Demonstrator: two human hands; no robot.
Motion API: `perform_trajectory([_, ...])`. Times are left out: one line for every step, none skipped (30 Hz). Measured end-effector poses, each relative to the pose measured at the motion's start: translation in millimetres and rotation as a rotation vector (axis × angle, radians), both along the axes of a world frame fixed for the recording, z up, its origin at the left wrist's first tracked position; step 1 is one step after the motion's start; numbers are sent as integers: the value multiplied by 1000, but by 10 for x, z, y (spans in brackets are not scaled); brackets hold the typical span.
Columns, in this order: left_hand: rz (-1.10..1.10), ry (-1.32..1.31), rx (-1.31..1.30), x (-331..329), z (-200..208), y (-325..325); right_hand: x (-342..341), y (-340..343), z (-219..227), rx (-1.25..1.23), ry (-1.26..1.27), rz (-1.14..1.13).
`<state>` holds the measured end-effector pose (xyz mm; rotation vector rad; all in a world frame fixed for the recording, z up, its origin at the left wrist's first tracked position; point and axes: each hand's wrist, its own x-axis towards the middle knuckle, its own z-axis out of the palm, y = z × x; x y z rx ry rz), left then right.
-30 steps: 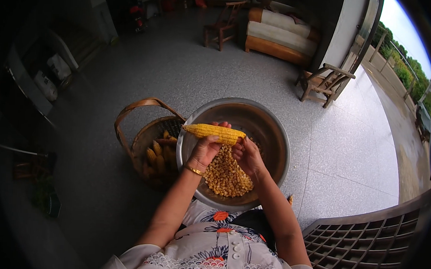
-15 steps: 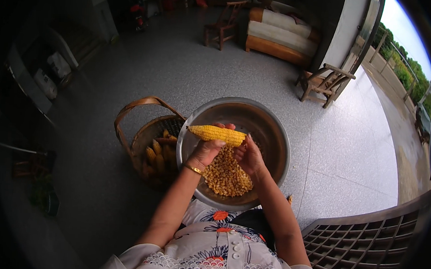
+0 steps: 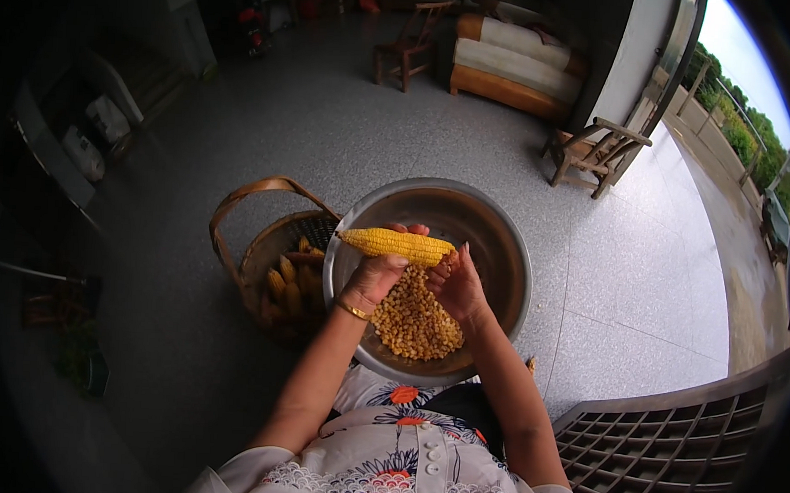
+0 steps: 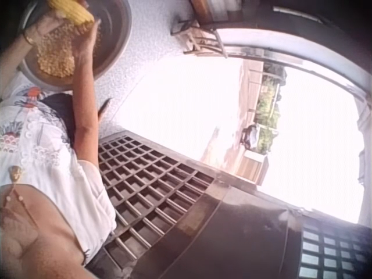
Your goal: The person shells corn by stripping kernels off corn cobs into a metal bowl by hand.
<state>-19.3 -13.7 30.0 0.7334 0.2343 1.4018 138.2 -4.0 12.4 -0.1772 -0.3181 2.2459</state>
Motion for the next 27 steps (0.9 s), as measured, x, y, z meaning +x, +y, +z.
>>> perform_trajectory([-1, -1, 0, 17, -1, -4, 16, 27, -70, 0, -1, -1])
perform_trajectory([2, 64, 22, 41, -4, -10, 30, 64, -177, 1, -56, -12])
perform_trajectory([7, 129, 42, 50, -9, -15, 16, 64, -168, 1, -112, -20])
perform_trajectory([8, 129, 42, 45, -18, -15, 12, 59, -155, 1, -111, -19])
perform_trajectory([24, 95, 11, 37, -33, -11, 5, 52, -136, 56, -152, -52])
perform_trajectory([40, 61, -18, 31, -48, -5, -7, 36, -90, 113, -193, -85])
perform_trajectory([39, 61, -18, 24, -60, 2, -14, 28, -79, 113, -193, -86])
perform_trajectory([22, 30, -3, 16, -72, 9, -19, 22, -72, 149, -202, -111])
perform_trajectory([6, -2, 12, 5, -83, 11, -28, 13, -60, 185, -212, -135])
perform_trajectory([7, -1, 12, -2, -96, 14, -35, 3, -40, 185, -211, -135])
perform_trajectory([14, -43, -37, -8, -109, 14, -41, -8, -12, 229, -251, -151])
perform_trajectory([21, -86, -85, -11, -111, 15, -43, -16, 15, 274, -291, -167])
perform_trajectory([21, -85, -85, -15, -109, 13, -44, -26, 41, 274, -290, -166])
perform_trajectory([13, -81, -62, -19, -102, 8, -46, -35, 67, 246, -272, -150])
perform_trajectory([1, -77, -39, -9, -86, 3, -37, -42, 79, 217, -256, -138])
perform_trajectory([-1, -78, -39, 1, -64, 2, -18, -27, 43, 217, -257, -139])
perform_trajectory([-17, -24, -1, 13, -33, 7, 10, 2, -24, 117, -194, -92])
perform_trajectory([-32, 30, 36, 15, -18, 5, 9, 3, -19, 17, -131, -42])
perform_trajectory([-31, 30, 35, 20, -25, 3, -4, -2, -11, 16, -131, -41])
perform_trajectory([-29, 51, 49, 25, -35, 0, -25, -8, 3, 41, -253, -107])
perform_trajectory([-28, 71, 62, 31, -42, 0, -36, -17, 29, 66, -376, -174])
perform_trajectory([-29, 71, 62, 28, -48, -1, -21, -3, -3, 66, -376, -175])
perform_trajectory([-25, 34, 20, 21, -56, 0, 5, 25, -61, 134, -310, -130])
perform_trajectory([-18, -3, -21, 8, -64, -1, 7, 32, -61, 202, -242, -83])
perform_trajectory([-18, -3, -21, -1, -75, 3, 2, 27, -60, 202, -241, -82])
perform_trajectory([-19, -37, -34, -10, -87, 7, -7, 18, -53, 225, -218, -92])
perform_trajectory([-20, -72, -46, -15, -96, 9, -19, 6, -34, 246, -195, -102])
